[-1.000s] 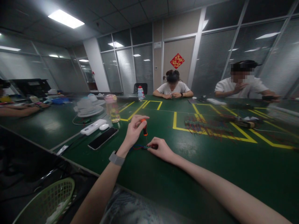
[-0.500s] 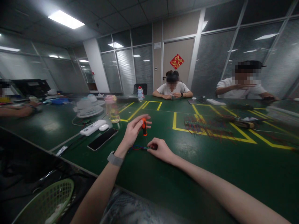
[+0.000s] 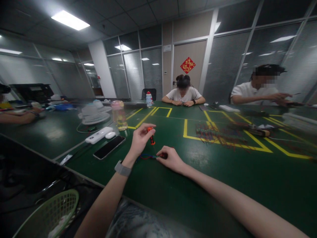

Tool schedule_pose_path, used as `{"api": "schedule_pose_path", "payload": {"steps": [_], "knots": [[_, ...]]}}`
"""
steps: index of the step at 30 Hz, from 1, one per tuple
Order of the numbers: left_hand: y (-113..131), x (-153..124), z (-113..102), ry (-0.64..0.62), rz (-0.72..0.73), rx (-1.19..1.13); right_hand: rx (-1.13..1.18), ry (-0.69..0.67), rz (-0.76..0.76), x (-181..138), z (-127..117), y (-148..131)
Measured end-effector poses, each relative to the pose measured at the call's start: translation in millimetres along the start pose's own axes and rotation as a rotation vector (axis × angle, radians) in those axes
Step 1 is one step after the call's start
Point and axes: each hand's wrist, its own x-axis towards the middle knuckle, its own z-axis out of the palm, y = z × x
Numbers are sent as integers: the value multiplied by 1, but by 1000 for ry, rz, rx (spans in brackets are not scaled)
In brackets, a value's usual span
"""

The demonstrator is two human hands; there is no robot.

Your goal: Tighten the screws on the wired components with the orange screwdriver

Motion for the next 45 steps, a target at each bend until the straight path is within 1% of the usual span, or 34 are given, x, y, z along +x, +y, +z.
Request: {"api": "schedule_pose_path", "payload": {"steps": [1,3,6,7,9,11,13,15,17,18,20,22,24,25,28,30,33,35,38,40,42,44,45], "knots": [[0,0,-1,23,26,51,1,-2,-3,0,0,0],[1,0,-1,11,48,61,3,-4,-6,0,0,1],[2,-1,0,-114,-22,-117,-6,-5,-12,0,1,2],[2,-1,0,-134,-47,-156,-10,-5,-14,0,1,2],[2,-1,1,-101,-51,-116,-14,-5,-17,0,1,3],[2,-1,0,-19,6,22,-13,-3,-19,0,2,4],[1,-1,0,5,48,98,-7,2,-15,0,2,4],[0,-1,1,-53,33,17,0,7,-7,0,2,5],[0,-2,2,-135,-26,-127,4,9,-1,0,2,4],[-1,-2,2,-153,-50,-171,3,7,0,0,2,4],[-1,-2,2,-119,-56,-139,-1,6,4,0,2,3],[-1,-2,1,-45,-13,-16,-5,7,8,0,2,3],[0,-2,0,-20,18,44,-4,10,17,0,2,2],[0,-2,0,-35,17,17,-3,11,21,0,2,2],[1,-2,1,-141,-48,-196,7,9,27,0,2,1],[1,-2,1,-164,-86,-252,12,7,25,0,1,1],[1,-2,-1,-92,-51,-124,11,7,30,0,1,1],[1,-2,-1,-79,-15,-70,7,7,32,-1,2,2],[-1,-1,-1,-148,-34,-201,-1,11,22,-1,2,2],[-2,-1,1,-165,-68,-282,-8,14,13,-1,2,2],[-3,-1,1,-125,-75,-242,-17,14,7,-1,2,2],[-2,-1,1,-74,-55,-149,-26,10,8,-1,2,2],[-2,-2,1,-68,-47,-112,-29,7,8,-1,2,2]]}}
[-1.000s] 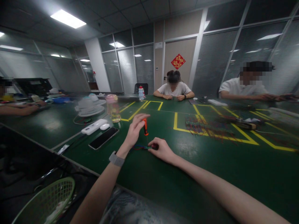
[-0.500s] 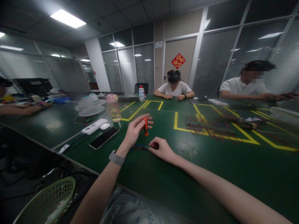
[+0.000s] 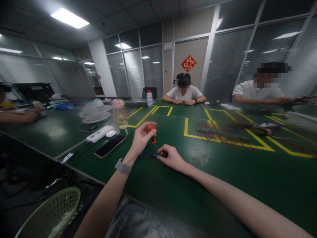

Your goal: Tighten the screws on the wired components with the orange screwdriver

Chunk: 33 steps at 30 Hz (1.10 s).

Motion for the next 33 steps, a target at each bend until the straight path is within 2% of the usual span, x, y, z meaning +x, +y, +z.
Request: {"api": "schedule_pose_path", "payload": {"steps": [2,7,13,15,19,21,26,29,32,33], "knots": [[1,0,0,-22,4,1,-2,-4,-2,0,0,0],[-2,1,3,-111,-48,-212,-6,-2,-15,0,0,1],[1,1,2,30,22,67,-3,-5,-24,0,0,1],[5,1,3,4,43,102,-3,-7,-30,0,0,1],[10,0,10,-145,0,-103,-1,4,-31,0,1,3],[11,-1,14,-189,-26,-126,5,8,-26,0,2,5],[15,5,13,-151,57,152,19,14,-23,0,3,6],[17,13,11,-200,108,303,7,6,-22,0,2,4],[14,16,12,-253,120,224,1,1,-22,0,1,2],[12,15,13,-222,89,142,2,1,-23,0,1,1]]}}
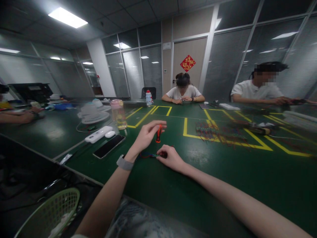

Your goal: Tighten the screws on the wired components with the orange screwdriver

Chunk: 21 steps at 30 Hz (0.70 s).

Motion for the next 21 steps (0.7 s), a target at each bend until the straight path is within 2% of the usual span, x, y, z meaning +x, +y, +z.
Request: {"api": "schedule_pose_path", "payload": {"steps": [2,6,8,12,17,21], "knots": [[-5,-4,3,125,-25,-48,-5,-1,-3,0,0,-1],[-8,-11,5,288,13,114,-25,-3,-18,0,-1,0],[-8,-13,3,271,1,58,-30,-3,-25,0,-1,0],[-8,-12,-1,157,-73,-187,-36,3,-28,-1,-1,2],[-9,-13,-3,267,-46,-10,-32,2,-24,0,-2,1],[-7,-12,-1,127,-66,-150,-22,1,-14,0,-2,0]]}}
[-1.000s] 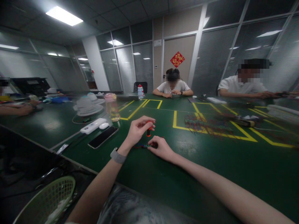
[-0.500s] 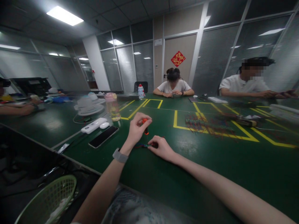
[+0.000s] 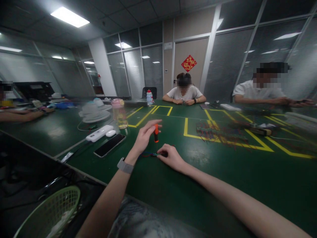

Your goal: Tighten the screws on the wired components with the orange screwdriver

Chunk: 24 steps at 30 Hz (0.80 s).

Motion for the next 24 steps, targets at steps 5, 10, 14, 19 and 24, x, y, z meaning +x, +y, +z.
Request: {"api": "schedule_pose_path", "payload": {"steps": [5,10,14,19,24], "knots": [[-2,-1,0,83,-2,54,3,-6,2,0,0,0],[-2,0,0,127,27,129,-2,-9,-4,0,-1,-1],[-4,0,1,95,-6,-17,0,-9,-7,0,-1,-2],[-3,-1,-2,210,54,229,0,-12,-2,0,-2,-3],[-3,0,-2,80,-12,-51,-4,-5,-8,0,-1,-1]]}}
